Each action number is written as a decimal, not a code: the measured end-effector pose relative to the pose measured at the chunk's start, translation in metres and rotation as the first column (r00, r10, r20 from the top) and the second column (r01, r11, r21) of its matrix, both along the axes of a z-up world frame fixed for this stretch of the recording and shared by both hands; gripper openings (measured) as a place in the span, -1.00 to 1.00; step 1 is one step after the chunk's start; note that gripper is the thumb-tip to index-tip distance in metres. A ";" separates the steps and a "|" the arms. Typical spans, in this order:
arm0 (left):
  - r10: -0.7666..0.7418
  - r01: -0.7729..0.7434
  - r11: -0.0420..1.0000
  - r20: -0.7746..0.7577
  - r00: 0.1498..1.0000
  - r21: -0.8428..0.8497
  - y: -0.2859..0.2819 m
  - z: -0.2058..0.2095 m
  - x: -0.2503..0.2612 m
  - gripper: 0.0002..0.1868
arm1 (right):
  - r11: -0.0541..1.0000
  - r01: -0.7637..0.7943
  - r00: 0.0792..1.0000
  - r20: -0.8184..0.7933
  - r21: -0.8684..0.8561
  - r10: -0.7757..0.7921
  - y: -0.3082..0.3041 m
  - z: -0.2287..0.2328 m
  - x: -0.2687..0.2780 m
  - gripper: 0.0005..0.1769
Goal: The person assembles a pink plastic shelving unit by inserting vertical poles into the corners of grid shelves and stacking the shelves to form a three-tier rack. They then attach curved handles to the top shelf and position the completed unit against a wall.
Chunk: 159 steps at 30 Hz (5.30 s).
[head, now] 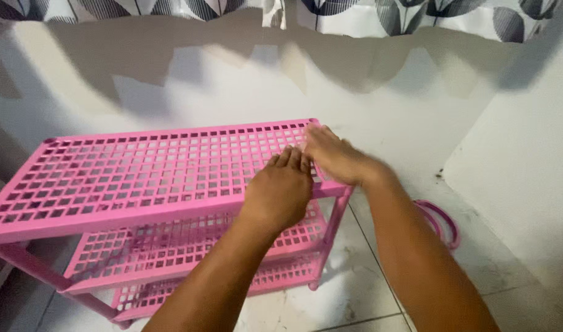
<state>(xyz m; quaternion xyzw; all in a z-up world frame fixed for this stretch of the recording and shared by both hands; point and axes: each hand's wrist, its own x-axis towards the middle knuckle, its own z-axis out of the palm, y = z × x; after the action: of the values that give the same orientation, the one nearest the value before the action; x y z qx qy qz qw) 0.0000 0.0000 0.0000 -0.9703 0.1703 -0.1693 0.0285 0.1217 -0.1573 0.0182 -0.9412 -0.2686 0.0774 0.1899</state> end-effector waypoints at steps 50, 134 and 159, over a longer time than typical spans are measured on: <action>0.538 0.430 0.087 0.405 0.739 -0.899 0.310 -0.083 -0.172 -0.35 | 0.929 -0.358 0.862 0.414 0.090 0.292 0.506 0.067 -0.100 -0.11; -0.274 0.491 0.348 0.414 0.868 -0.799 -0.034 -0.107 -0.091 -0.78 | 0.233 0.420 0.883 -0.335 0.877 -0.329 -0.123 -0.218 0.074 -0.82; -0.060 0.191 0.454 0.184 0.981 -0.870 0.005 0.077 0.178 -0.52 | 0.967 -0.004 0.988 0.149 0.253 -0.034 0.003 0.031 0.110 -0.81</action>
<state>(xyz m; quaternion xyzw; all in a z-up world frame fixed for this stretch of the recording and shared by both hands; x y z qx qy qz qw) 0.1776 0.0055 0.0769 -0.8165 0.1269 -0.2957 -0.4793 0.2318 -0.1538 0.0495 -0.9144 -0.2828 -0.0308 0.2880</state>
